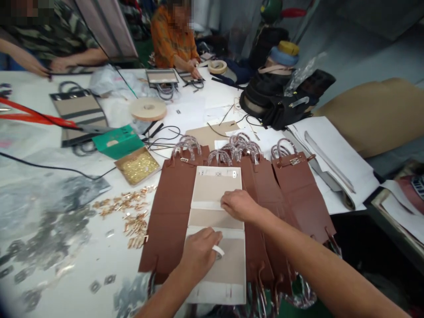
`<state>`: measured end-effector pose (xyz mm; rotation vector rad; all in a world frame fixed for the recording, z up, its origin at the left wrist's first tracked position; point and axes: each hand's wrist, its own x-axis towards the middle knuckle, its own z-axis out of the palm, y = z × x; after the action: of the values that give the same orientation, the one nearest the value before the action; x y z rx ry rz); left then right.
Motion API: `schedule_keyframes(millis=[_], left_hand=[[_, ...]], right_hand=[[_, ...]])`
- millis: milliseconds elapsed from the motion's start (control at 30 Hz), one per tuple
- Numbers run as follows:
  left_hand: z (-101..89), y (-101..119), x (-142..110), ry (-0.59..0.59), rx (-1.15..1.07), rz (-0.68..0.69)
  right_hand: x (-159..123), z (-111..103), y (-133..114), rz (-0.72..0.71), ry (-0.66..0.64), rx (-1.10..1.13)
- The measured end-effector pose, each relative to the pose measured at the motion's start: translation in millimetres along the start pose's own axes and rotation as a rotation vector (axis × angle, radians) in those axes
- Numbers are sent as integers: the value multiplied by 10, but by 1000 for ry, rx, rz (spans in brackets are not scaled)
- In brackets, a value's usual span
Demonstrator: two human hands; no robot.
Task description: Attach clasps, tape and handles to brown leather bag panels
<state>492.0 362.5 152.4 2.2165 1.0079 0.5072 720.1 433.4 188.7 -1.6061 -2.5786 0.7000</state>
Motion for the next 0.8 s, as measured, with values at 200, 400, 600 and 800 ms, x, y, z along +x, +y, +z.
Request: schedule_keyframes(millis=[200, 400, 600, 800], left_hand=[[250, -225, 94, -113, -574, -461], [372, -423, 76, -164, -691, -598], [421, -483, 53, -186, -749, -586], [411, -477, 59, -143, -763, -517]], right_hand=[[252, -41, 898, 361, 425, 293], [488, 51, 1287, 419, 446, 273], [489, 190, 1321, 428, 441, 215], [549, 318, 1336, 569, 650, 221]])
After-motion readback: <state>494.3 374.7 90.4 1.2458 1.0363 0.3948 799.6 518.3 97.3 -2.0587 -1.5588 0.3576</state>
